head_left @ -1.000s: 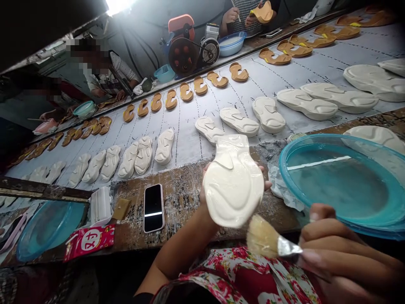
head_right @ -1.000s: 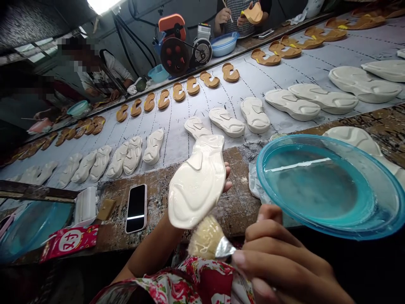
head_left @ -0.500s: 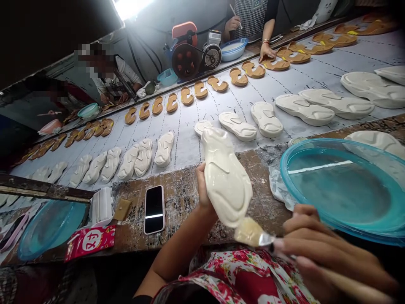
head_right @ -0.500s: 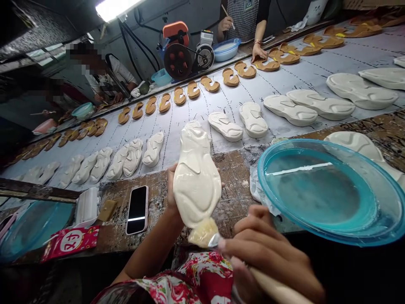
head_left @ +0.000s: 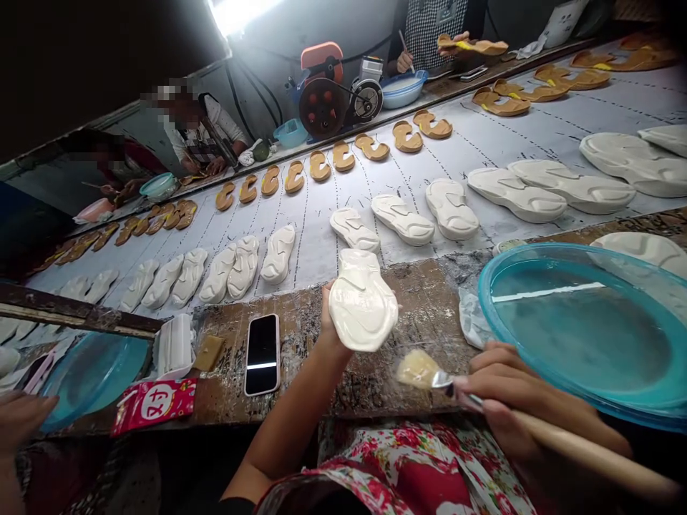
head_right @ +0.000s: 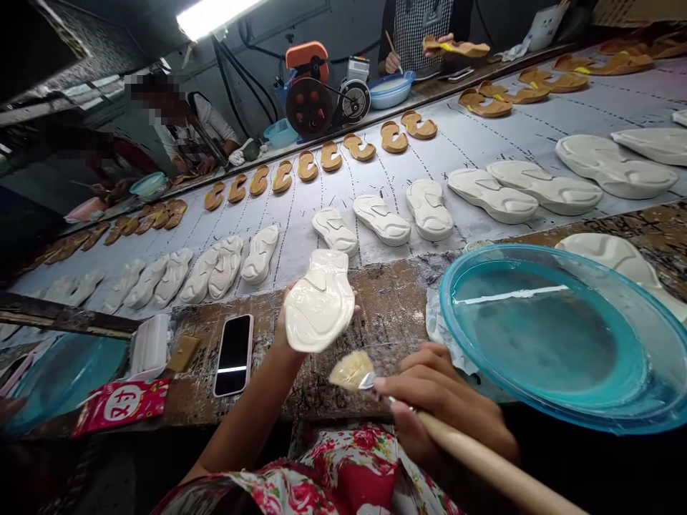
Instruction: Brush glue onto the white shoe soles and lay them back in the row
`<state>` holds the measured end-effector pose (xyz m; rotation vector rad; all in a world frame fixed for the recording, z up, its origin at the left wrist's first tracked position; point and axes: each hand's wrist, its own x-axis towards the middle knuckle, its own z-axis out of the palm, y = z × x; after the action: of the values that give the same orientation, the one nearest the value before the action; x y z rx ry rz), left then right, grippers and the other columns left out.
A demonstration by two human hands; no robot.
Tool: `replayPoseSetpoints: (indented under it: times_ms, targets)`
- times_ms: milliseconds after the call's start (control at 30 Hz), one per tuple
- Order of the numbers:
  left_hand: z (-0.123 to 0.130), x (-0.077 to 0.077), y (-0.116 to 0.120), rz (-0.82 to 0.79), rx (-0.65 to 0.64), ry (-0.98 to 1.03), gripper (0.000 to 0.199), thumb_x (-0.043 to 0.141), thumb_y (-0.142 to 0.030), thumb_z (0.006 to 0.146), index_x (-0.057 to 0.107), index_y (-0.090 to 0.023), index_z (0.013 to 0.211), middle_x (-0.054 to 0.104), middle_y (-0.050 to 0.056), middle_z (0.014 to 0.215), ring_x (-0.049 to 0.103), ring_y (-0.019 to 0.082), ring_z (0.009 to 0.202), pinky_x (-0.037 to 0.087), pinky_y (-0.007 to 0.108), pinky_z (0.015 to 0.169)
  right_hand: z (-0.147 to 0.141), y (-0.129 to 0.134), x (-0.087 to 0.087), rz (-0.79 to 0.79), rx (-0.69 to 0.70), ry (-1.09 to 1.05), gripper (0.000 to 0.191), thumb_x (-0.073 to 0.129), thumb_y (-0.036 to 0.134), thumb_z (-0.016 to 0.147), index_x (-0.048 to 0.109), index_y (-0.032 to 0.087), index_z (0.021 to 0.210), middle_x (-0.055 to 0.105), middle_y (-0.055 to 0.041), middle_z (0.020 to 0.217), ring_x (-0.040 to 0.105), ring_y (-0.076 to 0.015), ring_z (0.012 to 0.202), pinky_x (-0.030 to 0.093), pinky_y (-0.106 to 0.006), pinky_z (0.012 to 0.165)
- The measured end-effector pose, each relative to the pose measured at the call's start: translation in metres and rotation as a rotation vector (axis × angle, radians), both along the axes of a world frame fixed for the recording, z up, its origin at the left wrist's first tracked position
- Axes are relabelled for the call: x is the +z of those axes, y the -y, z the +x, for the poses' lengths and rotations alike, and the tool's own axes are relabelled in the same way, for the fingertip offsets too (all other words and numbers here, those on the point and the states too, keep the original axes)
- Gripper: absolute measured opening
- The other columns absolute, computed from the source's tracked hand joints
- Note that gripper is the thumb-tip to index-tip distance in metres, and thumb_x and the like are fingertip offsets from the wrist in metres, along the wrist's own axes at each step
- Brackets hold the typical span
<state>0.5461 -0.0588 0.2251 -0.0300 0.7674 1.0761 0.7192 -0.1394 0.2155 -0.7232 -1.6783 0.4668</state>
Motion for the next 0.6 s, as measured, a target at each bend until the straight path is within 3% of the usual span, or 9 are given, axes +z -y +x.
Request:
replayPoseSetpoints:
  times_ms: [133, 267, 333, 433, 500, 600]
  targets:
    - [-0.025, -0.015, -0.029, 0.077, 0.142, -0.085, 0.060, 0.017, -0.047, 0.088, 0.040, -0.012, 0.131, 0.058, 0.014, 0.113, 0.056, 0.026, 0.101, 0.046, 0.045, 0.084, 0.007, -0.001, -0.001, -0.081, -0.123, -0.079, 0.016, 0.047, 0.007, 0.078, 0.058, 0.015, 0.086, 0.056, -0.0016, 0.070, 0.052, -0.0129, 0.073, 0.039, -0.031, 0.070]
    - [-0.028, -0.041, -0.061, 0.091, 0.255, -0.195, 0.056, 0.003, -0.041, 0.089, 0.020, -0.024, 0.140, 0.049, 0.011, 0.128, 0.056, 0.020, 0.106, 0.051, 0.033, 0.076, 0.008, 0.003, -0.008, -0.120, -0.109, 0.012, 0.014, 0.050, 0.009, 0.079, 0.059, 0.017, 0.084, 0.058, -0.0006, 0.073, 0.053, -0.0119, 0.075, 0.039, -0.029, 0.073]
    - [-0.015, -0.052, -0.072, 0.041, 0.181, -0.244, 0.058, -0.002, -0.031, 0.089, 0.019, -0.015, 0.140, 0.045, 0.019, 0.129, 0.056, 0.021, 0.107, 0.052, 0.033, 0.073, 0.008, 0.004, -0.012, -0.166, -0.149, 0.016, 0.012, 0.049, 0.012, 0.080, 0.059, 0.017, 0.084, 0.058, -0.0002, 0.073, 0.052, -0.0112, 0.075, 0.039, -0.028, 0.074]
    - [0.016, -0.060, -0.092, 0.040, 0.016, -0.341, 0.055, 0.015, -0.033, 0.090, 0.031, -0.005, 0.134, 0.047, 0.024, 0.124, 0.056, 0.023, 0.107, 0.051, 0.032, 0.078, 0.015, 0.003, -0.015, -0.145, -0.152, 0.100, 0.011, 0.049, 0.014, 0.081, 0.058, 0.018, 0.086, 0.058, 0.0005, 0.074, 0.053, -0.0100, 0.075, 0.039, -0.025, 0.073]
    - [0.037, -0.060, -0.112, 0.063, -0.069, -0.455, 0.052, 0.035, -0.038, 0.088, 0.038, -0.008, 0.130, 0.047, 0.022, 0.126, 0.052, 0.024, 0.112, 0.049, 0.033, 0.086, 0.022, 0.002, -0.016, -0.110, -0.144, 0.175, 0.013, 0.050, 0.013, 0.080, 0.058, 0.018, 0.089, 0.059, 0.0012, 0.076, 0.054, -0.0090, 0.074, 0.040, -0.024, 0.072]
    - [0.066, -0.063, -0.149, 0.078, -0.140, -0.681, 0.051, 0.056, -0.035, 0.081, 0.043, -0.016, 0.127, 0.040, 0.013, 0.135, 0.040, 0.026, 0.124, 0.036, 0.046, 0.101, 0.034, 0.003, -0.018, -0.116, -0.196, 0.184, 0.014, 0.050, 0.013, 0.080, 0.058, 0.019, 0.089, 0.059, 0.0010, 0.077, 0.055, -0.0094, 0.074, 0.042, -0.023, 0.069]
